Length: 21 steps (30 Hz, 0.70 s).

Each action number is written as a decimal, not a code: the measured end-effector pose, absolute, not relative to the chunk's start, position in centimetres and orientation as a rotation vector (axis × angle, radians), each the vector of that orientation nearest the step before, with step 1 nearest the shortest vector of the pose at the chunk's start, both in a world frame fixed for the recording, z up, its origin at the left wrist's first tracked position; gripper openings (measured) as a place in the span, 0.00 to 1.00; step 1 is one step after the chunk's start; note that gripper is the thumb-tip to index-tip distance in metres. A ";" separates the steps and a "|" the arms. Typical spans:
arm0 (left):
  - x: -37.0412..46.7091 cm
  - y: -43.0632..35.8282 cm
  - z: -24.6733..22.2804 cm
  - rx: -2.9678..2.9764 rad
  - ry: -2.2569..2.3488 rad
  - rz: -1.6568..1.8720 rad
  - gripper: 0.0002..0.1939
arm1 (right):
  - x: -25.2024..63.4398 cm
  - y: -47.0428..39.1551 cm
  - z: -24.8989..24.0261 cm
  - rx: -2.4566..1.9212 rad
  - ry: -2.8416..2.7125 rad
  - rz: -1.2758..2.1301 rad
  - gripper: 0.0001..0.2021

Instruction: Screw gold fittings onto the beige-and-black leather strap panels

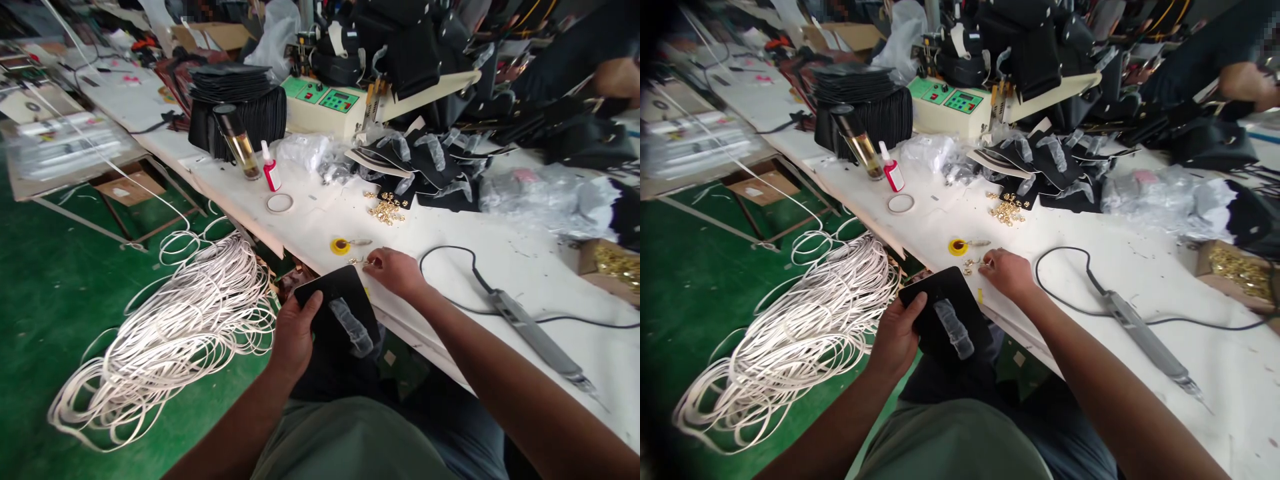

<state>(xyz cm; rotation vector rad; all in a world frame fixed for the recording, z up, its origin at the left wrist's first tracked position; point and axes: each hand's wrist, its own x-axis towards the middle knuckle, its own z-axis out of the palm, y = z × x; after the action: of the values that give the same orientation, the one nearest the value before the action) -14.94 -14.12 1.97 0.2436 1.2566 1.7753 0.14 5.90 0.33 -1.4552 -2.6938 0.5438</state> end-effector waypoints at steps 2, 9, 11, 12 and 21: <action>-14.9 -14.2 1.7 0.284 1.283 1.750 0.22 | 0.1 6.2 0.5 -1.478 -2.721 0.492 0.11; -14.8 -14.6 0.9 0.312 1.319 1.655 0.20 | 0.8 6.4 0.6 -1.445 -2.790 0.338 0.14; -14.6 -14.6 0.9 0.316 1.313 1.643 0.20 | 1.1 6.2 0.6 -1.433 -2.793 0.280 0.14; -14.5 -14.6 0.9 0.319 1.313 1.637 0.20 | 1.2 6.0 0.5 -1.427 -2.775 0.272 0.14; -13.5 -14.3 2.0 0.489 1.421 1.635 0.20 | 4.4 -0.5 3.1 -1.231 -1.591 1.365 0.20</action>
<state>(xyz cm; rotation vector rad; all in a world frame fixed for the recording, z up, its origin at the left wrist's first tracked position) -13.48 -14.27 2.00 0.4888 1.4213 1.6347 4.35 -0.53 3.12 -1.2315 -1.5908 1.3654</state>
